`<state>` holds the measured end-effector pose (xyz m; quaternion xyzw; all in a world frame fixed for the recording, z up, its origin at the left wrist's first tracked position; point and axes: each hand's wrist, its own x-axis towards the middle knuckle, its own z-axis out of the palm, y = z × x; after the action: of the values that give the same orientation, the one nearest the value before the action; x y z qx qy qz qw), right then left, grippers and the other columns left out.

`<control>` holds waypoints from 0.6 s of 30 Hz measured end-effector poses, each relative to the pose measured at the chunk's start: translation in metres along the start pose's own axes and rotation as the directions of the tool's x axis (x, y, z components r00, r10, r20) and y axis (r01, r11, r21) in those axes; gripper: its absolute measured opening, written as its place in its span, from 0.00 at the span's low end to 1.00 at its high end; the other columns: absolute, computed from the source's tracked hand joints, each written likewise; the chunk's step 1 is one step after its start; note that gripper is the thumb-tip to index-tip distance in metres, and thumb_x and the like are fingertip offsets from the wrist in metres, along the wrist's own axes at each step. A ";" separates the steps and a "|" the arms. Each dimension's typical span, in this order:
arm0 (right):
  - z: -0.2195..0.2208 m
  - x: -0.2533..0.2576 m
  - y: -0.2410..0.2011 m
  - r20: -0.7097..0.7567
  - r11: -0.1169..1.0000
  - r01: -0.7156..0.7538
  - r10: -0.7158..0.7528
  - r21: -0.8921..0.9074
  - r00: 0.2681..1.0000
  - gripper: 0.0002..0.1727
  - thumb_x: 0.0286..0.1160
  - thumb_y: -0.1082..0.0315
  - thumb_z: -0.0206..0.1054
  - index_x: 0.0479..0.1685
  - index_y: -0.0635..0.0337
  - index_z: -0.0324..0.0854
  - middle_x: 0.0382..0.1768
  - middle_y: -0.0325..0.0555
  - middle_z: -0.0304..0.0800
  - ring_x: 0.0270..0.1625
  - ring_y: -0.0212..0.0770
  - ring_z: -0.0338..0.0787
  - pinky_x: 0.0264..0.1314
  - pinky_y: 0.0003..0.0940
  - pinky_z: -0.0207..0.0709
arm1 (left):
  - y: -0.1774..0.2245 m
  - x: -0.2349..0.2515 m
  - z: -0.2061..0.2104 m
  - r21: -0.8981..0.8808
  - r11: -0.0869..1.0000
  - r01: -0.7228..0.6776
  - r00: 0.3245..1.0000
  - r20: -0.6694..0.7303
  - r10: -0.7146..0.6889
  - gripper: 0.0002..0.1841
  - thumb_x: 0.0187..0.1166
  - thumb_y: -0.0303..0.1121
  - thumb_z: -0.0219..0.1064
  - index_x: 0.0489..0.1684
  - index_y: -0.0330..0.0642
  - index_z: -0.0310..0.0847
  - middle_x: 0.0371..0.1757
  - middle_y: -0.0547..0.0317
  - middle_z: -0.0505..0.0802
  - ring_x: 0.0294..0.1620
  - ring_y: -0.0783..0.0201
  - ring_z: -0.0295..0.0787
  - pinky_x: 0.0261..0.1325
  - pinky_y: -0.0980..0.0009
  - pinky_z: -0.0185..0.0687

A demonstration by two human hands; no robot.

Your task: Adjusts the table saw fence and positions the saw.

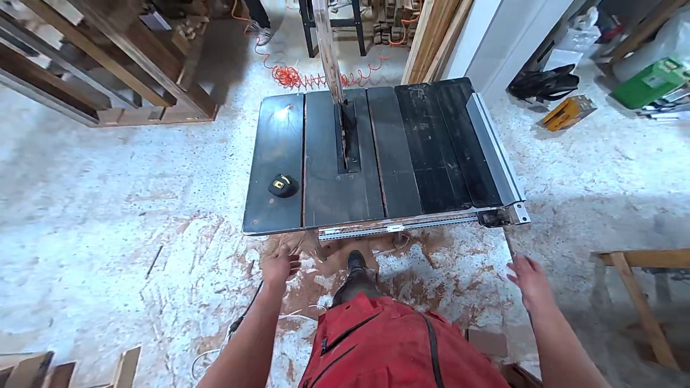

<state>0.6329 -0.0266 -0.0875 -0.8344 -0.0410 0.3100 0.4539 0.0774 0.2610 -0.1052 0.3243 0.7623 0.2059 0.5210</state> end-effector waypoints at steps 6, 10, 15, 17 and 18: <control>0.046 0.080 -0.032 0.091 0.989 -0.024 0.011 0.144 0.996 0.38 0.91 0.39 0.50 0.91 0.54 0.58 0.83 0.50 0.75 0.81 0.49 0.79 0.76 0.57 0.77 | -0.019 -0.005 -0.050 0.176 0.983 0.045 0.996 0.062 -0.056 0.27 0.93 0.49 0.55 0.80 0.39 0.71 0.61 0.40 0.91 0.50 0.48 0.94 0.52 0.50 0.90; 0.070 0.098 -0.012 0.045 0.960 -0.044 0.033 0.277 0.998 0.37 0.91 0.39 0.48 0.89 0.53 0.61 0.82 0.51 0.75 0.81 0.47 0.78 0.77 0.55 0.75 | -0.009 -0.007 -0.075 0.276 0.961 0.032 0.991 0.119 -0.067 0.23 0.92 0.46 0.58 0.78 0.41 0.74 0.60 0.43 0.92 0.50 0.51 0.95 0.53 0.51 0.91; 0.109 0.111 -0.022 -0.131 0.911 0.066 -0.013 0.407 0.991 0.33 0.92 0.42 0.45 0.83 0.55 0.68 0.75 0.52 0.78 0.73 0.45 0.82 0.72 0.50 0.78 | 0.020 -0.003 -0.098 0.427 0.904 -0.016 0.982 0.177 -0.066 0.22 0.91 0.45 0.58 0.74 0.41 0.79 0.59 0.45 0.93 0.52 0.52 0.95 0.56 0.50 0.90; 0.114 0.115 -0.024 -0.225 0.957 0.090 -0.027 0.275 0.974 0.32 0.91 0.43 0.46 0.77 0.60 0.73 0.70 0.55 0.82 0.69 0.46 0.84 0.70 0.50 0.79 | 0.034 0.004 -0.102 0.479 0.878 -0.024 0.980 0.186 -0.075 0.21 0.91 0.45 0.58 0.73 0.41 0.80 0.60 0.46 0.93 0.53 0.52 0.94 0.57 0.50 0.89; 0.111 0.110 -0.025 -0.270 0.992 0.067 -0.037 0.102 0.962 0.36 0.91 0.41 0.46 0.72 0.66 0.77 0.66 0.60 0.84 0.68 0.50 0.85 0.71 0.52 0.78 | 0.042 0.008 -0.103 0.501 0.864 -0.034 0.978 0.195 -0.074 0.21 0.91 0.45 0.58 0.73 0.42 0.80 0.60 0.46 0.93 0.53 0.52 0.94 0.57 0.50 0.89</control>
<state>0.6650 0.1080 -0.1649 -0.8408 0.0160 0.1844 0.5088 -0.0084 0.2984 -0.0448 0.4604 0.7342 -0.0398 0.4974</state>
